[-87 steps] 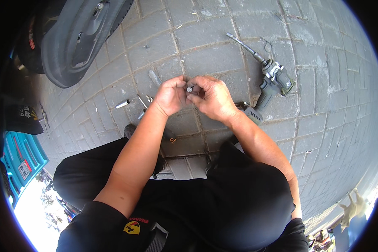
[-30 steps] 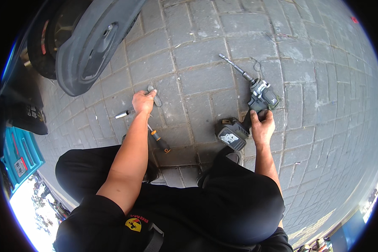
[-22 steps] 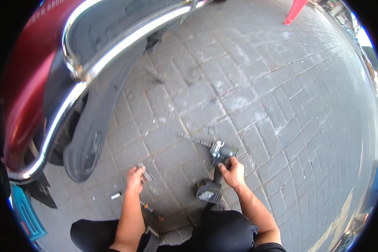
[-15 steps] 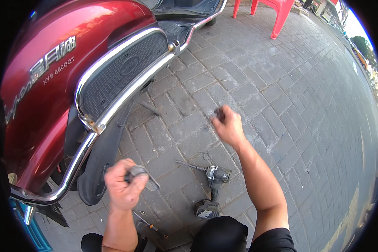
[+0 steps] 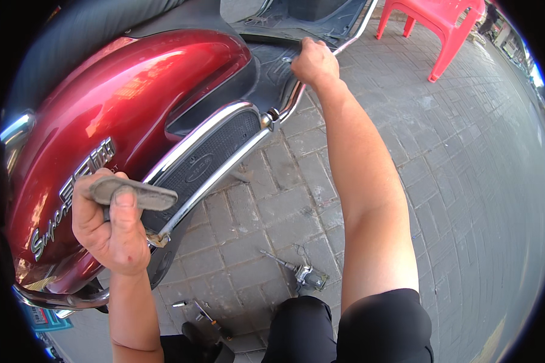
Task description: The person uses a cordless impact wrench and a screwdriver to remove and reinstall a rear mudguard on a red motorcycle. They remove screws, detach the mudguard, adjust the rear brake assembly, and then reattach the mudguard, tightening the screws.
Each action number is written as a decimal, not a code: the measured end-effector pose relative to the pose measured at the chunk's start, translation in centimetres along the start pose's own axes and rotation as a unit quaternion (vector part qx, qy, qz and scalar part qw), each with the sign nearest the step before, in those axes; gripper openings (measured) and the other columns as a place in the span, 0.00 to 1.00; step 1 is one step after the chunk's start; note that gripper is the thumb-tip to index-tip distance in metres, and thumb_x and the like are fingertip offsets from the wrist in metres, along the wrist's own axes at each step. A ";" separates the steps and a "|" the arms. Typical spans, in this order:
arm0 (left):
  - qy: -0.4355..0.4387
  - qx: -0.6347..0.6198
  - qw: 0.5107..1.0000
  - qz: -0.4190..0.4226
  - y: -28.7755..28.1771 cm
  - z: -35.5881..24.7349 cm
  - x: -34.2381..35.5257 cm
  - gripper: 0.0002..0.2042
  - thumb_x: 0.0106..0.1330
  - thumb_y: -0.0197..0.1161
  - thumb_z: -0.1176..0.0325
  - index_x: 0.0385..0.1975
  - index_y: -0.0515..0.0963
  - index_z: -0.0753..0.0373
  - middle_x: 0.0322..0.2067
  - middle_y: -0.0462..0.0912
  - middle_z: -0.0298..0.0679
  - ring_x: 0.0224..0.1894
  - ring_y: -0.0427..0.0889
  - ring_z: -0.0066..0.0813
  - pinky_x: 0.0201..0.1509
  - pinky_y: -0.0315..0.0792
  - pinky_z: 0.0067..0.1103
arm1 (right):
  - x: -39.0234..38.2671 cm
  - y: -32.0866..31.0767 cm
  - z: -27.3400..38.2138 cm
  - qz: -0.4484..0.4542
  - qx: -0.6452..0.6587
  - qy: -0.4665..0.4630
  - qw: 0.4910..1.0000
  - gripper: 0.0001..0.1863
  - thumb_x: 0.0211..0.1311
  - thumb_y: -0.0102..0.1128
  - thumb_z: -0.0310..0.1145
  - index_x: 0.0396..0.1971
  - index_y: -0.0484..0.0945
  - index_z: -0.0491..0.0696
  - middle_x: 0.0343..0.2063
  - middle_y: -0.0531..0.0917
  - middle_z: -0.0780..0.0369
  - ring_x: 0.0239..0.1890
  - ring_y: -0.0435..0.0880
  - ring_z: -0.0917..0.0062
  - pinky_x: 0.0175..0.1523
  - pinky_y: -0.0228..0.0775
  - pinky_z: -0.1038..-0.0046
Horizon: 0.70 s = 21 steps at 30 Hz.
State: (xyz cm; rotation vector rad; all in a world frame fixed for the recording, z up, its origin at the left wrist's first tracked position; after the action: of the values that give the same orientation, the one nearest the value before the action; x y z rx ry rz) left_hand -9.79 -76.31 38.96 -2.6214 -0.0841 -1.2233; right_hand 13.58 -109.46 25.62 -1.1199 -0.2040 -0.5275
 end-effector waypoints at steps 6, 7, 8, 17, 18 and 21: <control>-0.102 -0.077 0.990 0.058 -0.5 1.7 0.0 0.15 0.60 0.67 0.71 0.34 0.65 0.67 0.22 0.70 0.36 0.22 0.64 0.18 0.23 0.62 0.16 | 5.2 4.6 -1.9 0.032 -0.061 0.012 0.998 0.27 0.55 0.55 0.31 0.58 0.72 0.48 0.55 0.75 0.49 0.57 0.77 0.56 0.60 0.70 0.61; -0.095 -0.058 0.992 0.062 -0.4 1.5 0.0 0.15 0.60 0.68 0.70 0.34 0.65 0.66 0.22 0.70 0.36 0.21 0.64 0.18 0.22 0.63 0.16 | 5.7 5.4 -2.3 0.051 -0.080 0.019 0.995 0.27 0.56 0.56 0.31 0.59 0.71 0.48 0.55 0.75 0.49 0.57 0.77 0.56 0.60 0.71 0.61; -0.088 -0.047 0.992 0.074 -0.2 1.3 0.0 0.16 0.60 0.68 0.69 0.34 0.65 0.66 0.23 0.71 0.37 0.20 0.64 0.18 0.22 0.64 0.16 | 5.9 6.0 -2.8 0.060 -0.105 0.026 0.992 0.27 0.57 0.55 0.32 0.59 0.71 0.49 0.55 0.75 0.50 0.56 0.77 0.57 0.59 0.71 0.61; -0.098 -0.005 0.983 0.152 0.0 1.6 -0.6 0.12 0.68 0.60 0.59 0.41 0.67 0.58 0.28 0.64 0.31 0.24 0.60 0.16 0.26 0.59 0.12 | 6.5 4.7 -4.6 -0.029 -0.148 0.016 0.988 0.17 0.56 0.52 0.35 0.45 0.82 0.51 0.45 0.82 0.49 0.50 0.81 0.53 0.54 0.73 0.58; -0.085 -0.020 0.983 0.162 -0.2 1.5 -0.4 0.11 0.70 0.58 0.61 0.43 0.69 0.59 0.28 0.64 0.31 0.25 0.60 0.17 0.28 0.60 0.13 | 5.9 4.0 -5.4 -0.027 -0.167 0.033 0.985 0.18 0.57 0.53 0.37 0.47 0.80 0.53 0.46 0.83 0.50 0.53 0.79 0.55 0.55 0.72 0.57; -0.070 -0.054 0.980 0.177 -1.0 1.9 -0.2 0.09 0.73 0.51 0.65 0.47 0.72 0.60 0.29 0.65 0.30 0.28 0.62 0.18 0.33 0.64 0.15 | 1.8 -0.1 -8.8 -0.038 -0.201 0.065 0.977 0.21 0.60 0.51 0.46 0.52 0.79 0.58 0.47 0.83 0.54 0.52 0.80 0.57 0.55 0.71 0.58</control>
State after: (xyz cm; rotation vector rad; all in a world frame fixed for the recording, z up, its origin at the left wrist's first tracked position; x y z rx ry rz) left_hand -8.66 -74.89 37.82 -2.6579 0.4176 -0.9461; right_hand 14.13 -117.93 22.63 -1.4681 -0.0247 -0.7285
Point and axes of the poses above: each hand's wrist, its own x-axis towards the middle knuckle, its own y-axis out of the palm, z = x × y, the point moved 9 cm from there along x, towards the middle knuckle
